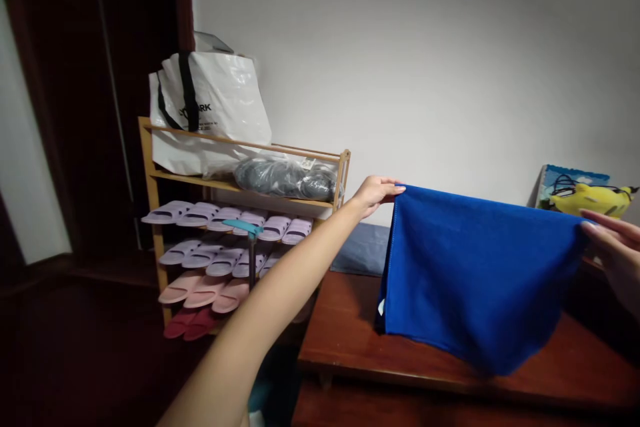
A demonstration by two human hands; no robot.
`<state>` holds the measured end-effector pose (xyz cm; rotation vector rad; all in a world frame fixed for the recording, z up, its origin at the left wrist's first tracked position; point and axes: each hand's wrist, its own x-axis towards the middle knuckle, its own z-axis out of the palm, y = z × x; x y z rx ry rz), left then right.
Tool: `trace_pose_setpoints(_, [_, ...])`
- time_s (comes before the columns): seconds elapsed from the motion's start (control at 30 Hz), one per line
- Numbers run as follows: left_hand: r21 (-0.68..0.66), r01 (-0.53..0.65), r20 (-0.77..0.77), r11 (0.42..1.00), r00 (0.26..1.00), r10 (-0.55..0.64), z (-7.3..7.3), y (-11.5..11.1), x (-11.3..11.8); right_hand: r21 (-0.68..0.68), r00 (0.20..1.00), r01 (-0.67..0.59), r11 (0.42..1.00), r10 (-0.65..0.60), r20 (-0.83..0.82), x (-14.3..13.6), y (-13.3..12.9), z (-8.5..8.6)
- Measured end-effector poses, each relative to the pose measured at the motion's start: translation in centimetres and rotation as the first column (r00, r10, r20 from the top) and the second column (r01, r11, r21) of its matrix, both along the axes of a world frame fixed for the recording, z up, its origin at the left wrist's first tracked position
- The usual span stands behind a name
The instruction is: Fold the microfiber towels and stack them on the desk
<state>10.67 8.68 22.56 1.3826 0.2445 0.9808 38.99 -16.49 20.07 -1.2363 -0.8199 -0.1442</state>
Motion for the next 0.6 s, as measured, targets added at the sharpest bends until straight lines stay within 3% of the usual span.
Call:
trace_pose_setpoints(0.1, [0.093, -0.098, -0.036, 0.991, 0.994, 0.102, 1.3, -0.1, -1.7, -0.062, 0.998, -0.055, 0.997, 0.056, 0.009, -0.6, 0.4, 1.6])
trace_pose_setpoints(0.23, [0.244, -0.233, -0.09, 0.941, 0.961, 0.262, 2.7, -0.1, -3.7, 0.026, 0.971, -0.189, 0.982, 0.191, -0.144, -2.1, 1.2, 2.9])
trace_pose_setpoints(0.33, [0.265, -0.254, -0.091, 0.93, 0.954, 0.287, 3.5, -0.1, -4.9, 0.163, 0.894, -0.321, 0.933, 0.355, -0.272, -2.5, 2.3, 3.3])
trace_pose_setpoints(0.4, [0.256, -0.252, -0.088, 0.933, 0.955, 0.282, 3.9, -0.1, -5.6, 0.196, 0.874, -0.371, 0.908, 0.413, -0.257, -2.2, 3.2, 3.1])
trace_pose_setpoints(0.6, [0.195, -0.244, -0.086, 0.95, 0.961, 0.264, 4.5, 0.0, -6.9, 0.044, 0.889, -0.403, 0.914, 0.402, -0.22, -2.1, 4.5, 2.9])
